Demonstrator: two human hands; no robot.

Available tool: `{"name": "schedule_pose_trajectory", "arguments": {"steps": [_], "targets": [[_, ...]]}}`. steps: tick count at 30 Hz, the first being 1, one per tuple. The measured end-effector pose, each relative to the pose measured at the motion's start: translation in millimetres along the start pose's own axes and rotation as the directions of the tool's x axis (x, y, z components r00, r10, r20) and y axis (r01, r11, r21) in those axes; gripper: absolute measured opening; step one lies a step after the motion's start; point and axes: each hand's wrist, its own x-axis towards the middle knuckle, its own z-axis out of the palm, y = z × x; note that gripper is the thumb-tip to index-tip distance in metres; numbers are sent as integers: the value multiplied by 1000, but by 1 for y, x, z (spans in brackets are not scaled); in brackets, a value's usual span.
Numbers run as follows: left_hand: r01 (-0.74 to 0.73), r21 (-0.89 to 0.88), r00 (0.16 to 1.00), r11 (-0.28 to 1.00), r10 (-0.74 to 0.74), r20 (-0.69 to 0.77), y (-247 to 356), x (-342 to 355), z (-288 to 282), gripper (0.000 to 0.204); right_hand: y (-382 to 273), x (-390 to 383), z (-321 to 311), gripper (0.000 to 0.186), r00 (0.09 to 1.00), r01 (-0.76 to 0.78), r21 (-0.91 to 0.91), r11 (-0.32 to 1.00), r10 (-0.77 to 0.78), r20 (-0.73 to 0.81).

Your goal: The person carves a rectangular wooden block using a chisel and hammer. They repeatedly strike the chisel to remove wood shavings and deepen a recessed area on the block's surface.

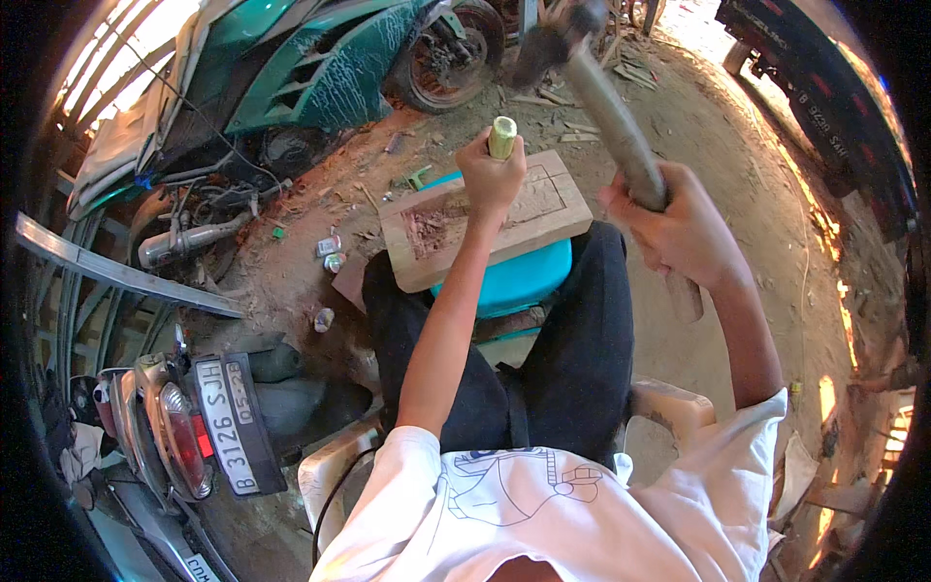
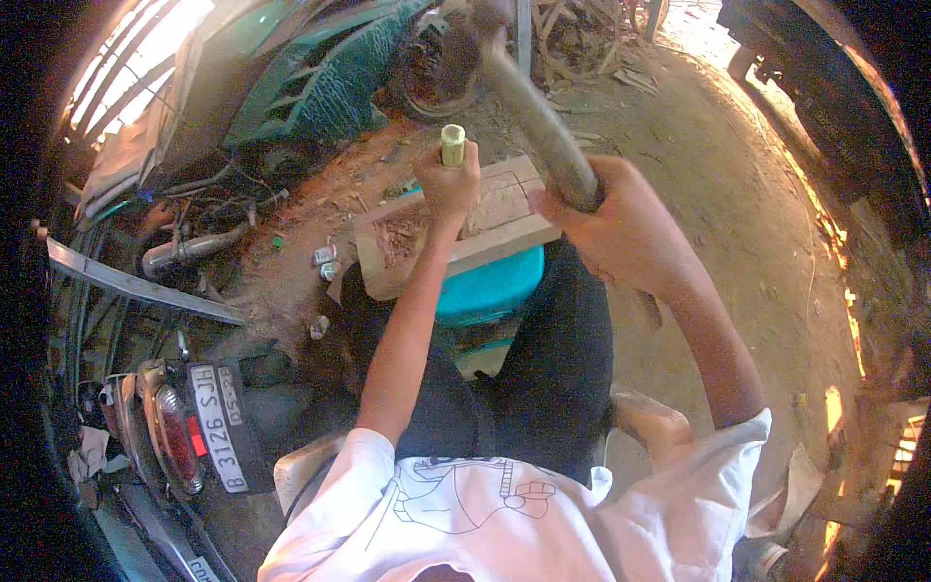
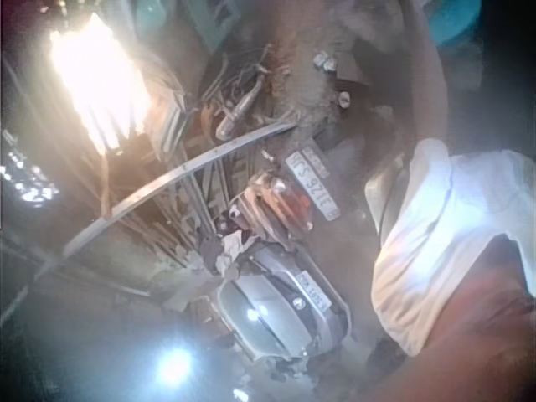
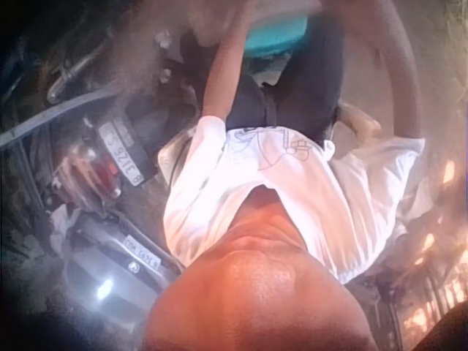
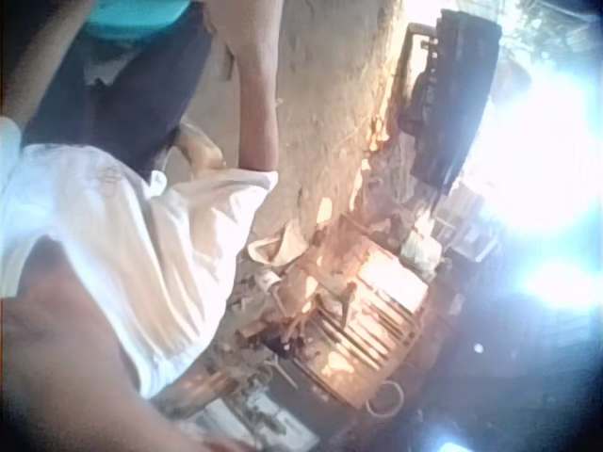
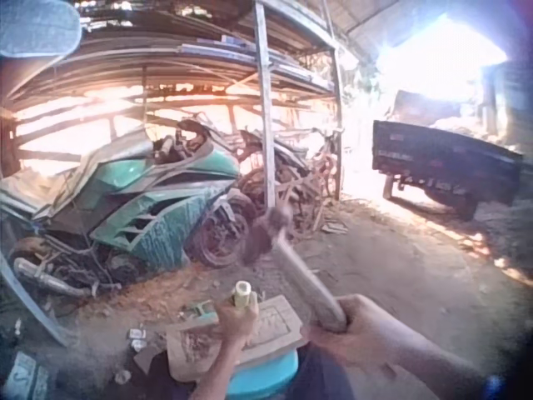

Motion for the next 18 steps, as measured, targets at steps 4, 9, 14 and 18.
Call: {"name": "schedule_pose_trajectory", "arguments": {"steps": [4, 9, 14, 18], "targets": [[48, -37, 998, 998, -47, 38, 1, -1, 5, 22, 7, 5, 2, 27, 965, 208, 69, 976, -193, -176], [62, -15, 998, 998, -62, 3, 4, 0, 5, 23, 21, 18, 4, 26, 996, 16, -70, 997, -10, 86], [27, -28, 999, 999, -26, 23, -4, 5, -1, 22, -8, 3, -1, 23, 987, 157, 109, 982, -153, -49], [7, -11, 1000, 1000, -7, -7, 3, 3, 15, 23, 21, 18, 19, 17, 953, 237, 113, 965, -208, -221]]}}
